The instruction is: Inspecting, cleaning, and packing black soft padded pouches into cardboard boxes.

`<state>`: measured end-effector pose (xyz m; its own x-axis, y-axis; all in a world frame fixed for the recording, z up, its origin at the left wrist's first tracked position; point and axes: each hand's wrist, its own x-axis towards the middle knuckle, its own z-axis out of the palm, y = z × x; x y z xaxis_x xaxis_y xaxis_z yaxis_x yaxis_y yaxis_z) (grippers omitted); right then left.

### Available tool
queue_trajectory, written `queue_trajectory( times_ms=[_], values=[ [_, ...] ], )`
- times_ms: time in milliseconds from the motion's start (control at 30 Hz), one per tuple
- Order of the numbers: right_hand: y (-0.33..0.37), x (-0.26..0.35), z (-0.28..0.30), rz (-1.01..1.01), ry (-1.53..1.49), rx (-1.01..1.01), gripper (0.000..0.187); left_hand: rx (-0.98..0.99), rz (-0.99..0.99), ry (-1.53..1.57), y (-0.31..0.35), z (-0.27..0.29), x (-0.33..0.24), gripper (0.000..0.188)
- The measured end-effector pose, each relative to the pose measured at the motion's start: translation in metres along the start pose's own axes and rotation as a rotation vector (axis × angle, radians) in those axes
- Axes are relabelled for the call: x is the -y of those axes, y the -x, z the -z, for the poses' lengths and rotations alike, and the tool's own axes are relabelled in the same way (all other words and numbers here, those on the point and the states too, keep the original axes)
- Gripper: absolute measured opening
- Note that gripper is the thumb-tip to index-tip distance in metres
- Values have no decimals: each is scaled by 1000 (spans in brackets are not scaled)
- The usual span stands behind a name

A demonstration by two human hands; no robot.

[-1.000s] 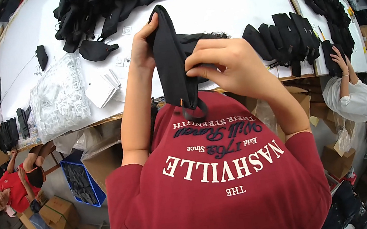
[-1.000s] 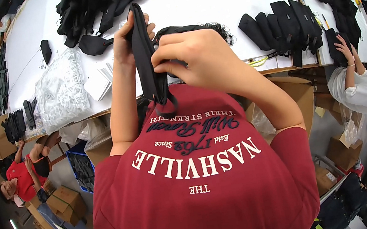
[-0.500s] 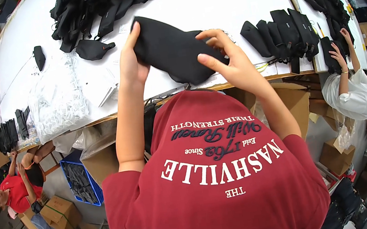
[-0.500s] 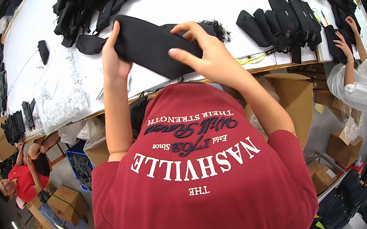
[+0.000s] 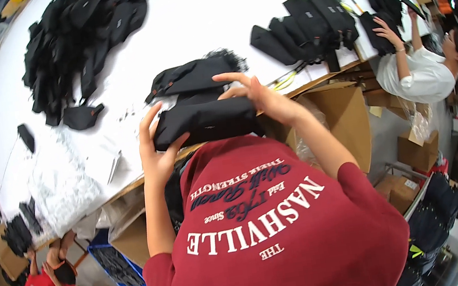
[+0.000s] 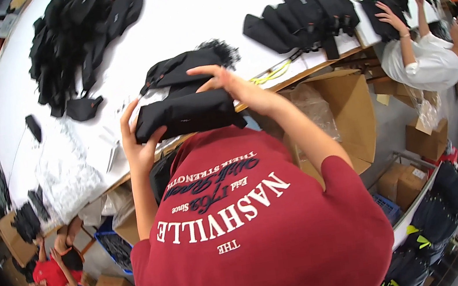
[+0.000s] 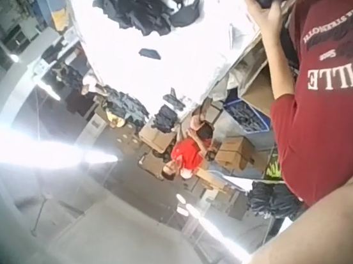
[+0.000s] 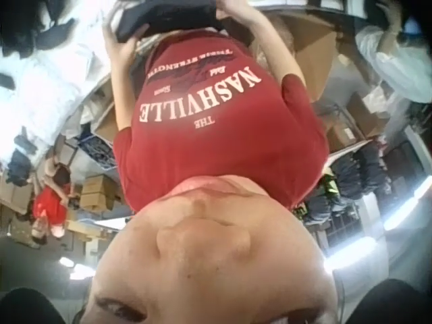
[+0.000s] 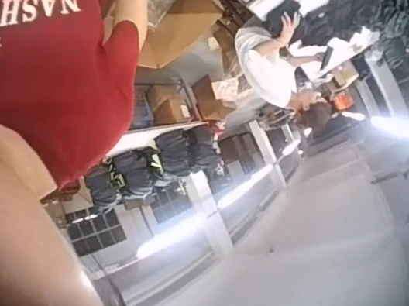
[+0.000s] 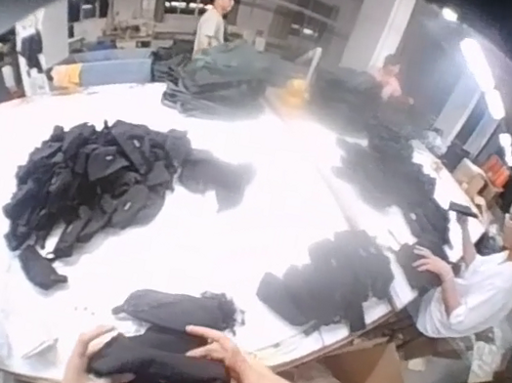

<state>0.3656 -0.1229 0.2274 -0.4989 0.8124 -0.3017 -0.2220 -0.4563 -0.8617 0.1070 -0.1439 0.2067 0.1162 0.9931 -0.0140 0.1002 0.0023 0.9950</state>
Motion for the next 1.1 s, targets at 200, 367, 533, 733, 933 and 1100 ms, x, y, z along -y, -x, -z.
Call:
queue_trajectory(
  times_ms=[200, 367, 533, 733, 933, 1100],
  values=[
    [23, 5, 28, 171, 651, -50, 40, 229, -12, 81, -16, -27, 32, 48],
    [28, 21, 118, 386, 687, -496, 30, -41, 228, -291, -39, -50, 70, 42],
    [32, -1, 242, 368, 1612, -1263, 47, -345, 205, -780, -18, -49, 154, 60],
    [-18, -20, 192, 493, 1212, -675, 23, -430, 383, -929, -10, -63, 143, 71],
    [-83, -80, 116, 420, 1282, -177, 49, -203, 123, -1127, -23, -59, 121, 45],
    [-110, -105, 123, 321, 1336, -232, 59, -82, 29, -1081, -23, -50, 120, 35]
  ],
)
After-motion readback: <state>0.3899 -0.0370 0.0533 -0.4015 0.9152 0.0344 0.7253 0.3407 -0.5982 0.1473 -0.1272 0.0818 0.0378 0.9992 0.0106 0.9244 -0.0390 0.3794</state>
